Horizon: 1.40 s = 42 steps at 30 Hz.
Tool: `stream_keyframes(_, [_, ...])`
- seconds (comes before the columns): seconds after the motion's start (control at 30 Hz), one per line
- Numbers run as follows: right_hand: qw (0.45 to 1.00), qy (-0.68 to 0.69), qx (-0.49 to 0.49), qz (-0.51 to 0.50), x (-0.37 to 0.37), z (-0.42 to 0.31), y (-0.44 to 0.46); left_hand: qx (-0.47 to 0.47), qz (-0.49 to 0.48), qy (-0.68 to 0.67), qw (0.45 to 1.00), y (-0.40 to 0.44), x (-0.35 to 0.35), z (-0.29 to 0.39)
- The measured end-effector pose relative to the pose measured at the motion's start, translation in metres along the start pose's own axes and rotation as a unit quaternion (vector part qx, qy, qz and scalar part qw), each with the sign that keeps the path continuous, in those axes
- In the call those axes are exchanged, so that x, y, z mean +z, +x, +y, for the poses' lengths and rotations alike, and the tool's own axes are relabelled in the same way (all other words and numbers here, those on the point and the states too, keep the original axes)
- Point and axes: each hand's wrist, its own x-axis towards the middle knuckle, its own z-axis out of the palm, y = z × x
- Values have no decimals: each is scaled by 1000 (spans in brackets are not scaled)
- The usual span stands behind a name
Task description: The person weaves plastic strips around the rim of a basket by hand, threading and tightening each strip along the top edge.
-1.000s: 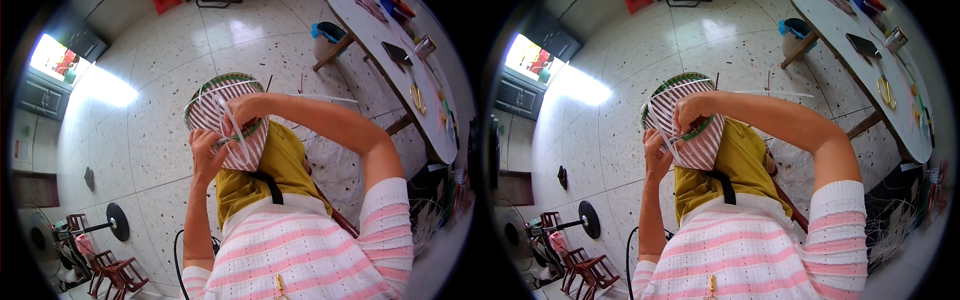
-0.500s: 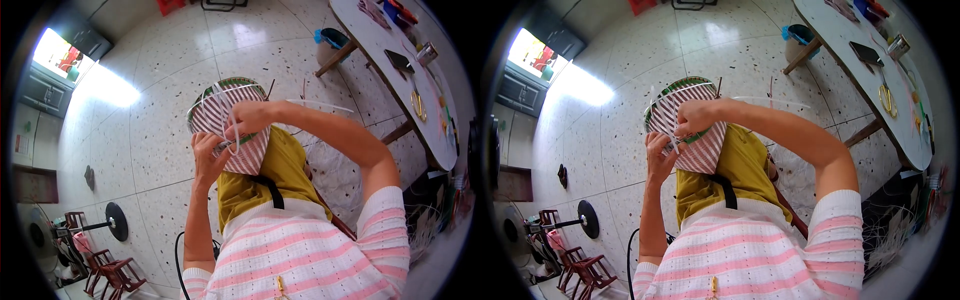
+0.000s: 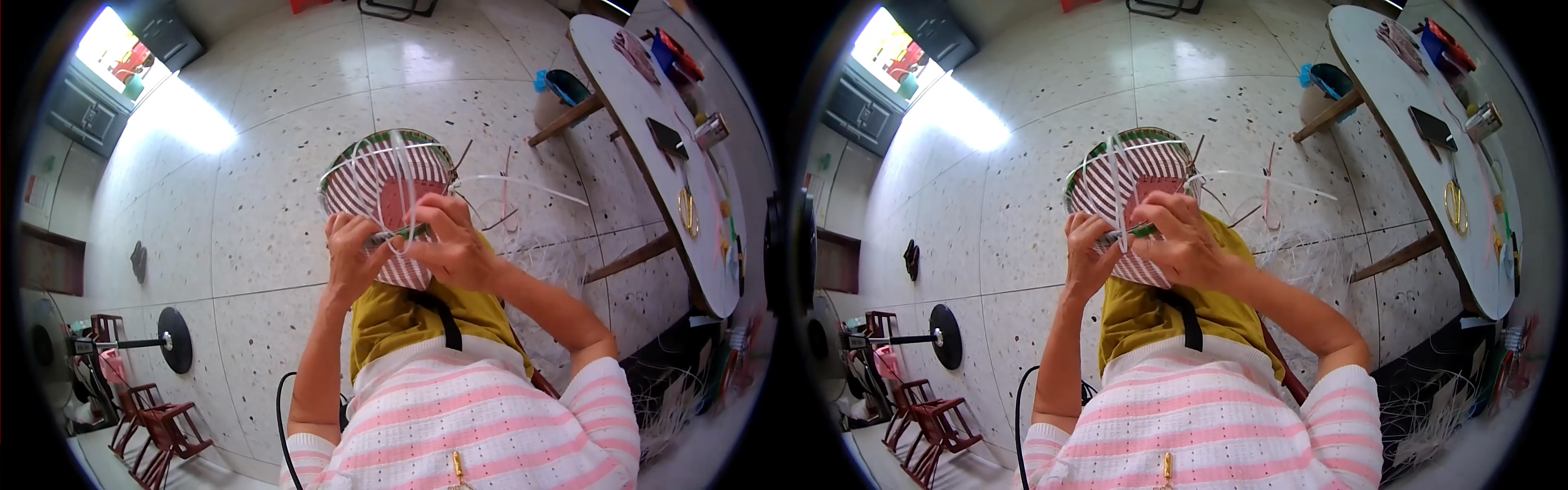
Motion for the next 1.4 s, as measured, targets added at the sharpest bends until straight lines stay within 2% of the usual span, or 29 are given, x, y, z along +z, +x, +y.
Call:
stream_keyframes(0.03, [1000, 2, -4, -1, -5, -7, -1, -3, -1, -3, 1000, 0, 0, 1])
stream_keyframes(0.1, [987, 154, 35, -34, -29, -29, 6, 1, 8, -6, 1000, 1, 0, -3])
stream_keyframes(0.13, [944, 304, 100, -82, -46, -40, 5, 2, 7, -7, 1000, 1, 1, -3])
stream_keyframes(0.17, [872, 443, 164, -127, -64, -50, 5, 4, 5, -9, 1000, 0, 1, -3])
stream_keyframes(0.23, [834, 532, 87, -116, -93, -61, 12, 5, 14, -18, 1000, 0, 1, 0])
stream_keyframes(0.27, [835, 531, 87, -118, -105, -65, 14, 7, 20, -25, 999, 0, 2, 3])
stream_keyframes(0.33, [690, 692, 144, -156, -120, -70, 15, 2, 22, -21, 1000, -1, 2, 6])
stream_keyframes(0.37, [689, 692, 144, -158, -119, -69, 16, -4, 22, -15, 1000, -1, 2, 7])
stream_keyframes(0.43, [653, 691, 260, -169, -114, -66, 19, 0, 29, -17, 999, -4, 5, 5])
stream_keyframes(0.53, [699, 536, 460, -110, -73, -59, 28, 5, 33, -15, 999, -6, 5, 8])
stream_keyframes(0.57, [700, 536, 459, -110, -51, -52, 22, 9, 31, -13, 999, -6, 5, 9])
stream_keyframes(0.63, [815, 414, 403, -43, -9, -35, 5, 16, 30, -2, 999, -8, 6, 7])
stream_keyframes(0.67, [816, 414, 402, -44, -3, -33, 6, 20, 28, 9, 999, -8, 6, 5])
stream_keyframes(0.73, [952, 223, 212, -4, 5, -30, 7, 21, 29, 7, 999, -9, 7, 4])
stream_keyframes(0.87, [932, 228, 281, 4, 8, -36, 7, 31, 37, 8, 999, -10, 7, 3])
stream_keyframes(0.93, [975, 160, 153, 31, 14, -31, 6, 31, 33, 7, 999, -9, 7, 3])
stream_keyframes(0.97, [975, 158, 153, 30, 11, -32, 4, 31, 29, 8, 999, -8, 7, 4])
stream_keyframes(1.0, [906, 331, 263, -14, 5, -35, 0, 31, 30, 7, 999, -8, 7, 4])
stream_keyframes(1.03, [794, 488, 358, -58, -1, -35, -2, 26, 35, 0, 999, -8, 8, 3])
stream_keyframes(1.07, [793, 490, 357, -61, -16, -36, -1, 21, 40, -6, 999, -8, 7, 3])
stream_keyframes(1.13, [612, 741, 246, -125, -46, -40, 4, 18, 35, 0, 999, -9, 6, 3])
stream_keyframes(1.17, [611, 741, 246, -127, -46, -41, 6, 18, 27, 3, 999, -10, 6, 3])
stream_keyframes(1.23, [647, 730, 202, -89, -47, -40, 9, 20, 35, 7, 999, -8, 6, 4])
stream_keyframes(1.27, [698, 652, 278, -102, -48, -42, 13, 24, 42, 12, 999, -7, 7, 5])
stream_keyframes(1.3, [699, 651, 279, -101, -42, -42, 16, 24, 42, 10, 999, -7, 8, 5])
stream_keyframes(1.33, [827, 485, 261, -109, -33, -40, 17, 29, 38, 11, 999, -7, 7, 4])
stream_keyframes(1.37, [919, 298, 232, -111, -23, -37, 16, 34, 34, 13, 999, -7, 7, 3])
stream_keyframes(1.4, [961, 227, 139, -73, -9, -30, 10, 35, 35, 14, 999, -7, 7, 4])
